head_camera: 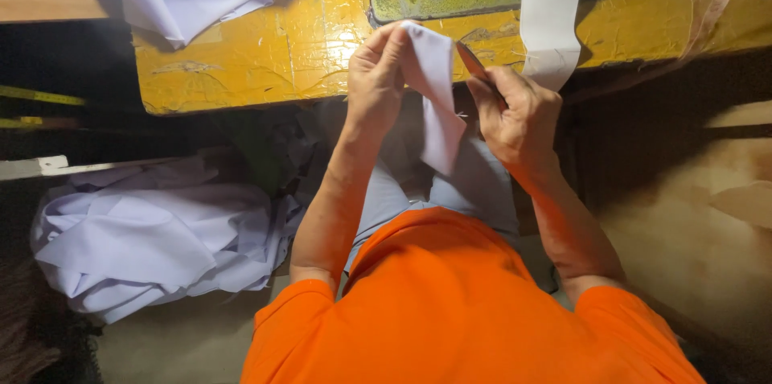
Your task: Folding and trimming small white fabric strips using scissors on a workbench in a sewing factory.
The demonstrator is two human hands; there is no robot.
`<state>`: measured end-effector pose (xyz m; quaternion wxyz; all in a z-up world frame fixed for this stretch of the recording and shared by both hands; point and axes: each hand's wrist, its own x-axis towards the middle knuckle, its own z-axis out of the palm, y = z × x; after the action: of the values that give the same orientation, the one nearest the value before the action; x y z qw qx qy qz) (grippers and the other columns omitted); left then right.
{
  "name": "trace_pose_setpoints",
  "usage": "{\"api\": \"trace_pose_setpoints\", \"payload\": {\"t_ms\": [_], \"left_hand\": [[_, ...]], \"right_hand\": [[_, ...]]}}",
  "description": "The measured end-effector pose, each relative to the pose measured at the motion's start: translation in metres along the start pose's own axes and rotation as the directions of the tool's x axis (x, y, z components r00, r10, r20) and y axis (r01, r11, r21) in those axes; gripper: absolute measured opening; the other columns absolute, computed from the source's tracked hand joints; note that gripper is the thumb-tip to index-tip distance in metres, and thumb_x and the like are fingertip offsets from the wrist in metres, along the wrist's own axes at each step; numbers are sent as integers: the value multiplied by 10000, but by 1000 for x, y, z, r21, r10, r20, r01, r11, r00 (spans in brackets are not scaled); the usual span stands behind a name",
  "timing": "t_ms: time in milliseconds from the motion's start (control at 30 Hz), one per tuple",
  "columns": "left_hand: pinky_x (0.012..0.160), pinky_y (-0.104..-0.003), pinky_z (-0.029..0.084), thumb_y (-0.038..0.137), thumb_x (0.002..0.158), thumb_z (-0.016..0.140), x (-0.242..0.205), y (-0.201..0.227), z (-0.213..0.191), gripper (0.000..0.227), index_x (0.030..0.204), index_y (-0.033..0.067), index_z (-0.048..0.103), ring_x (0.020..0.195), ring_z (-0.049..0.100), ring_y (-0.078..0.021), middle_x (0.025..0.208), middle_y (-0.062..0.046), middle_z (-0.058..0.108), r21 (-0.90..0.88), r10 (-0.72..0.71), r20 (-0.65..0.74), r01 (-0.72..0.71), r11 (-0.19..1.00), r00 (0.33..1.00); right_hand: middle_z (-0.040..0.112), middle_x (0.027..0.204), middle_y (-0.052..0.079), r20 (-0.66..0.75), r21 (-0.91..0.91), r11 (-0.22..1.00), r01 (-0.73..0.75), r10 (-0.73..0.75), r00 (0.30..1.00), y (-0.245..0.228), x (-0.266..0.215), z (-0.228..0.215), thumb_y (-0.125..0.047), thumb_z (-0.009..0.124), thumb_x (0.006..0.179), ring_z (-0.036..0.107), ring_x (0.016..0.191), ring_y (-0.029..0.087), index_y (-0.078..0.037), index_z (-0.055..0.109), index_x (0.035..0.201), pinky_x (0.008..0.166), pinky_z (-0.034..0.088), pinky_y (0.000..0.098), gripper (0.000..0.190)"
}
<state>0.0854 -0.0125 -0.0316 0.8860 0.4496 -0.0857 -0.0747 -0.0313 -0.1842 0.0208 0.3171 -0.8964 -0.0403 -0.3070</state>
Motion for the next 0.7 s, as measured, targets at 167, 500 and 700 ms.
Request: {"api": "trace_pose_setpoints", "payload": {"t_ms": [167,500,700], "left_hand": [[819,-397,649,139,1072,596,15,-16,-26,210,1179,-17,688,903,765,-251,981,-170,746,-172,-84,43,90,981,996],[894,-272,584,217,1044,681,-17,21,21,195,1127,66,774,955,688,-62,995,-51,780,163,16,80,-29,986,997],[971,-319,557,210,1013,722,-32,34,34,180,1110,75,793,1026,747,-175,1036,-131,786,359,171,162,-219,907,972]], "right_hand": [[654,701,94,55,-31,999,23,-21,998,-25,2,-14,-157,769,1042,727,714,337,-73,735,944,589,556,372,133],[610,667,78,69,-38,996,74,-71,995,-27,10,-7,-59,775,983,717,681,313,-61,704,895,569,545,383,113],[613,682,80,4,8,998,59,-59,998,3,-16,13,-64,713,1012,708,703,346,-55,693,862,556,533,377,152]]}}
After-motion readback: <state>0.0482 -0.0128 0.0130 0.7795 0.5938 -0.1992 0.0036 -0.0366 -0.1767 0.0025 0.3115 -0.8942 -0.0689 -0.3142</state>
